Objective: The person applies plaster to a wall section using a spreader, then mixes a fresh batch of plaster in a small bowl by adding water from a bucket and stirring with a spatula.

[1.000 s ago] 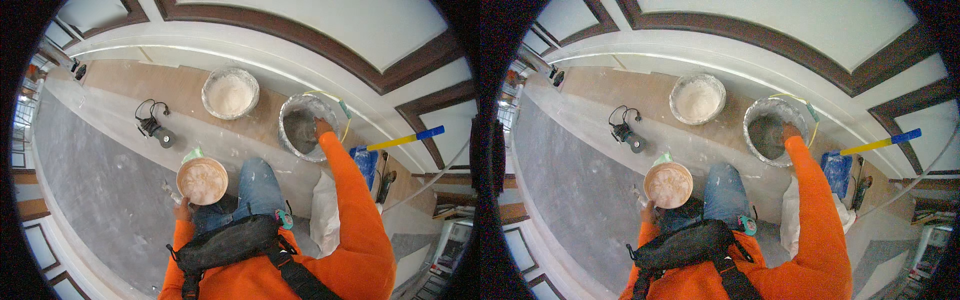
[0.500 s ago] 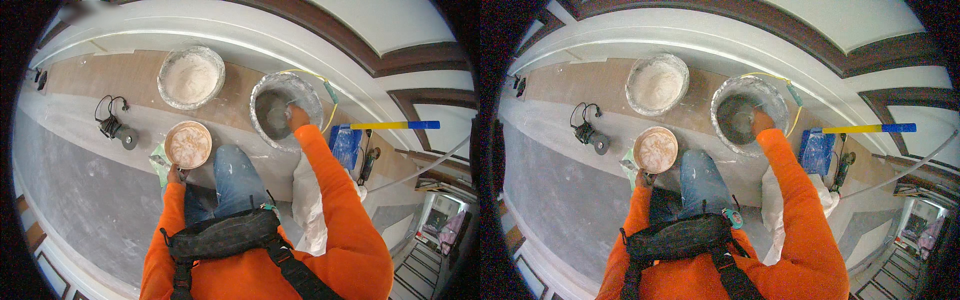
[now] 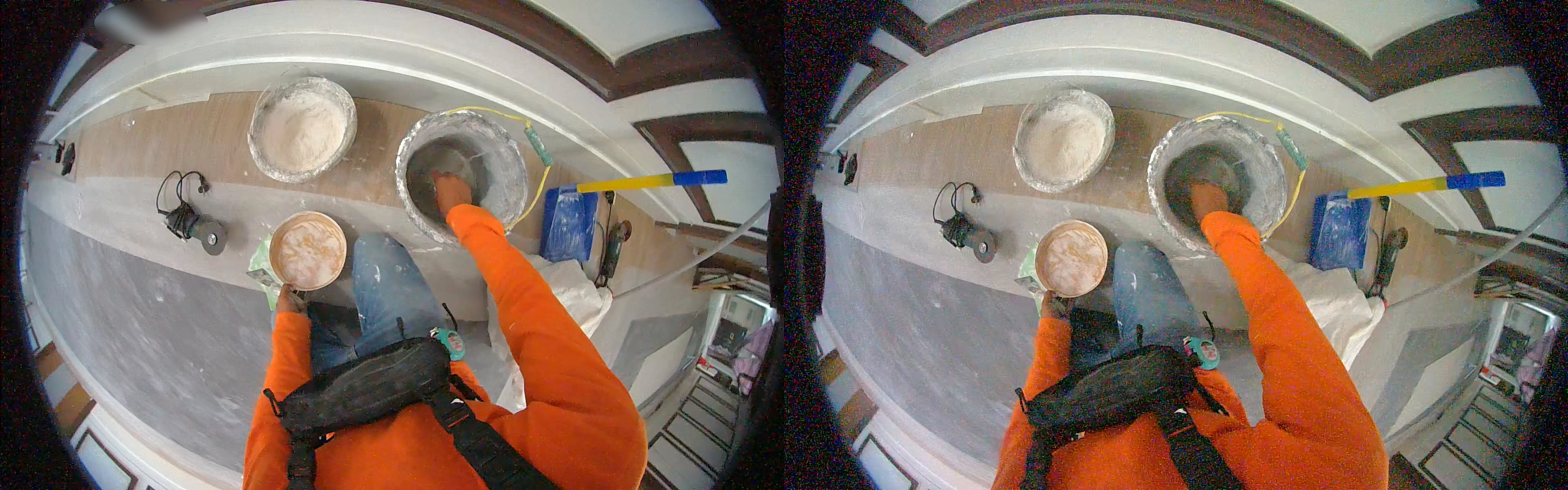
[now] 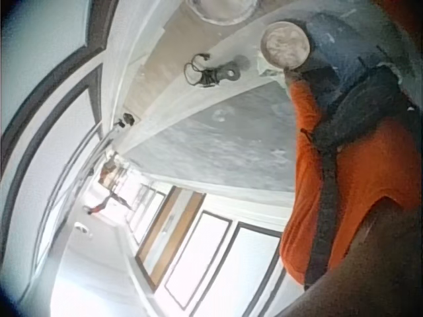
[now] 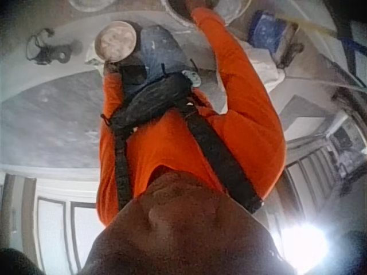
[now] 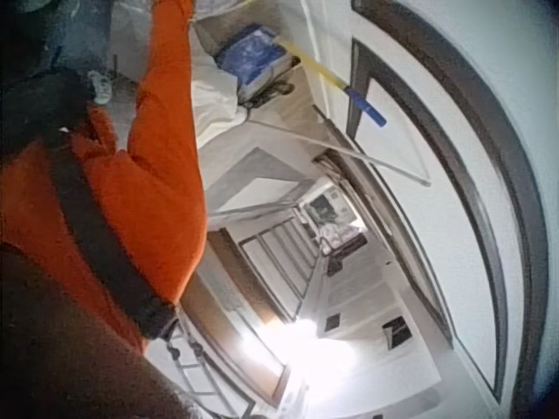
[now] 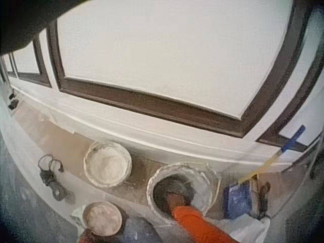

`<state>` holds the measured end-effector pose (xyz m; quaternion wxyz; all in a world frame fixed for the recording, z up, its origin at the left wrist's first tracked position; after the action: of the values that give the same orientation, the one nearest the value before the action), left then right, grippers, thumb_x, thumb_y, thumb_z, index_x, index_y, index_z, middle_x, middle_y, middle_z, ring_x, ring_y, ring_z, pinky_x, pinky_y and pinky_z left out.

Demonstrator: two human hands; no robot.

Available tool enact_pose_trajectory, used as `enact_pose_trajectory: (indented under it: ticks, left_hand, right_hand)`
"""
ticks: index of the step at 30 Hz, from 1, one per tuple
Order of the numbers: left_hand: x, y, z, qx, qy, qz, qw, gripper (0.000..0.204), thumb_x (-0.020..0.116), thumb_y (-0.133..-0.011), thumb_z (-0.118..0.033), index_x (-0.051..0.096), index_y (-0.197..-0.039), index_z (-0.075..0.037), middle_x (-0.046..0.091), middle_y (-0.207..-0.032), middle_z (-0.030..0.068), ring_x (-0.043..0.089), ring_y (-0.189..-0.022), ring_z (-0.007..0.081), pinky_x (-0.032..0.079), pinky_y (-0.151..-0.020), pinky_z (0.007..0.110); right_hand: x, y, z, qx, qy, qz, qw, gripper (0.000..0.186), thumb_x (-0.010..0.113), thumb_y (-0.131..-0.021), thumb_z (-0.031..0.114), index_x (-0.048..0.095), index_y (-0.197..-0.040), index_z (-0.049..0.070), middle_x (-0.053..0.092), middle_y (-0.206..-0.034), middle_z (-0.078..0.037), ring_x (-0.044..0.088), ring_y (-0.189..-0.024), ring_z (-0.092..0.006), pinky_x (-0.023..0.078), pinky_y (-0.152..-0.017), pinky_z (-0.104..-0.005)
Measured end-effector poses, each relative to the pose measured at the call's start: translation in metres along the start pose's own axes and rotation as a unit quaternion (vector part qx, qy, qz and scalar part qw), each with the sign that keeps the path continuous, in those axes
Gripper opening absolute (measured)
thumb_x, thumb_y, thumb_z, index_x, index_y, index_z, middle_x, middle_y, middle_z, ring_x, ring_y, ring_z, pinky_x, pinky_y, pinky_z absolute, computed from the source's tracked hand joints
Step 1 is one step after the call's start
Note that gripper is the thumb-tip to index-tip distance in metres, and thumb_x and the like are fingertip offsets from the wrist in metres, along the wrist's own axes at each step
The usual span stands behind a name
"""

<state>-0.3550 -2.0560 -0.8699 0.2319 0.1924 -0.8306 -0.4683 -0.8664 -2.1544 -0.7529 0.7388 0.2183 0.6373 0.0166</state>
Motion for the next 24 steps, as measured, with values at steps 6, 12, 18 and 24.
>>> enact_pose_trajectory:
  ticks: [6, 12, 18, 24]
  left_hand:
    - [0.029, 0.026, -0.01, 0.008, -0.044, 0.022, 0.999, 0.028, 0.054, -0.087, -0.023, 0.053, -0.107, -0.004, 0.057, -0.108, 0.0108, 0.058, -0.098, 0.0265, 0.054, -0.08, 0.043]
    - [0.009, 0.026, -0.018, 0.015, -0.027, -0.027, 0.999, 0.026, 0.056, -0.086, -0.021, 0.054, -0.106, -0.004, 0.059, -0.102, 0.0093, 0.06, -0.091, 0.0259, 0.054, -0.078, 0.044]
    - [-0.007, 0.032, -0.037, 0.058, 0.024, -0.009, 0.998, 0.027, 0.059, -0.079, -0.013, 0.054, -0.104, -0.004, 0.061, -0.089, 0.0083, 0.062, -0.078, 0.0231, 0.055, -0.067, 0.039]
    - [0.017, 0.076, -0.062, 0.122, -0.032, 0.077, 0.989, 0.041, 0.057, -0.078, -0.011, 0.048, -0.117, -0.005, 0.061, -0.101, 0.0087, 0.063, -0.081, 0.0234, 0.055, -0.069, 0.042]
  right_hand:
    - [0.011, 0.014, -0.002, 0.03, -0.002, 0.012, 0.999, 0.026, 0.054, -0.08, 0.01, 0.061, -0.106, 0.01, 0.063, -0.1, -0.017, 0.065, -0.088, -0.0355, 0.053, -0.074, -0.0452]
    - [0.027, 0.027, 0.009, 0.065, -0.054, -0.021, 0.996, 0.028, 0.057, -0.079, 0.012, 0.061, -0.107, 0.01, 0.064, -0.103, -0.019, 0.064, -0.091, -0.0359, 0.052, -0.076, -0.0465]
    - [-0.008, 0.045, 0.012, 0.209, -0.104, -0.064, 0.97, 0.035, 0.062, -0.078, 0.025, 0.059, -0.109, 0.009, 0.064, -0.104, -0.018, 0.063, -0.095, -0.0383, 0.05, -0.081, -0.0472]
    - [-0.062, 0.054, -0.021, 0.228, -0.168, -0.188, 0.94, 0.03, 0.066, -0.075, 0.029, 0.062, -0.095, 0.007, 0.067, -0.088, -0.017, 0.065, -0.082, -0.0363, 0.05, -0.075, -0.0432]
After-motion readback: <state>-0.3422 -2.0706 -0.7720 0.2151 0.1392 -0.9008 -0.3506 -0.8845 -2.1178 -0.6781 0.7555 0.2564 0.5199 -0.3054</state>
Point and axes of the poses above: each hand's wrist, its own y-axis away from the middle knuckle, its own x-axis out of the palm, z = x × y, the point moved 8 cm from there along -y, towards the middle knuckle
